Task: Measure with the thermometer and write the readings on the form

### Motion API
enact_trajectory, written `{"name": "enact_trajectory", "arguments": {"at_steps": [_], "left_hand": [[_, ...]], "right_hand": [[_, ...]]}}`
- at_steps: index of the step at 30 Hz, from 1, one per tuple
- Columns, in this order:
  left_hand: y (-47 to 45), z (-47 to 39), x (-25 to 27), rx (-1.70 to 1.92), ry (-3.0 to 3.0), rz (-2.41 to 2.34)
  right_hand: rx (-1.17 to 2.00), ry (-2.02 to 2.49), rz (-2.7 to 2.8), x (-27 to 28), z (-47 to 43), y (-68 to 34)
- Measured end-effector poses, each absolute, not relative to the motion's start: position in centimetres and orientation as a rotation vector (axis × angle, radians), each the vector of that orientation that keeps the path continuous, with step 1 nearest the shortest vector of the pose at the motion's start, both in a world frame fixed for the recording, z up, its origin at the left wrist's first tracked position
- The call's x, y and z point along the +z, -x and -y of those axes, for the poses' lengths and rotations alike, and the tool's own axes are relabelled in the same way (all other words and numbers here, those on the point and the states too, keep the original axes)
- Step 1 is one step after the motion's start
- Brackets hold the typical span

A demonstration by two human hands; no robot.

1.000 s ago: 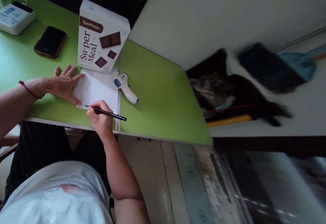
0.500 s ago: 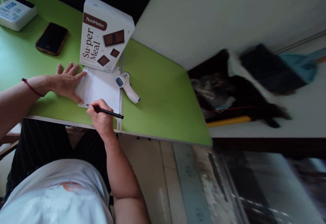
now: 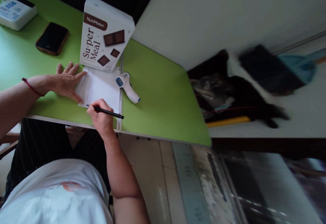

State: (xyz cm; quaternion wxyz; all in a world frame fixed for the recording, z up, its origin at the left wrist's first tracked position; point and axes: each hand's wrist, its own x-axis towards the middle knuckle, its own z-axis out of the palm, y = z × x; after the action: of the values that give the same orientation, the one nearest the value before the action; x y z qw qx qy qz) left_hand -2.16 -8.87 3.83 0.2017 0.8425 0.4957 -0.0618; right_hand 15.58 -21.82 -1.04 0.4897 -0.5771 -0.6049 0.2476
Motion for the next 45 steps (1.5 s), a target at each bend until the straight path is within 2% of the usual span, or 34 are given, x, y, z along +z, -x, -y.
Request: {"name": "enact_trajectory", "arguments": {"at_steps": [6,12,21,33,45], "left_hand": [[2.5,8.3,2.8,-0.017,-2.342,-1.322],[2.2,8.7,3.5,-0.171,-2.353,-1.376],[2.6,8.0,2.4,-0.088,-2.37,-1.332],[2.1,9.2,4.6,-0.242,-2.365,-1.38],[2.3,9.0,4.2,-0.194,-2.378,-1.374]], "right_hand": [[0.588,1.408,1.43,-1.2,21.8,-15.5],[0.591,1.406,1.437,-1.1,21.9,-15.5],[0.598,1.382,1.436,-1.0,21.8,-15.5],[0.503,1.307,1.409,-1.5,21.7,-15.5],[0.46,1.315,1.515,-1.7,21.7,-15.7]]}}
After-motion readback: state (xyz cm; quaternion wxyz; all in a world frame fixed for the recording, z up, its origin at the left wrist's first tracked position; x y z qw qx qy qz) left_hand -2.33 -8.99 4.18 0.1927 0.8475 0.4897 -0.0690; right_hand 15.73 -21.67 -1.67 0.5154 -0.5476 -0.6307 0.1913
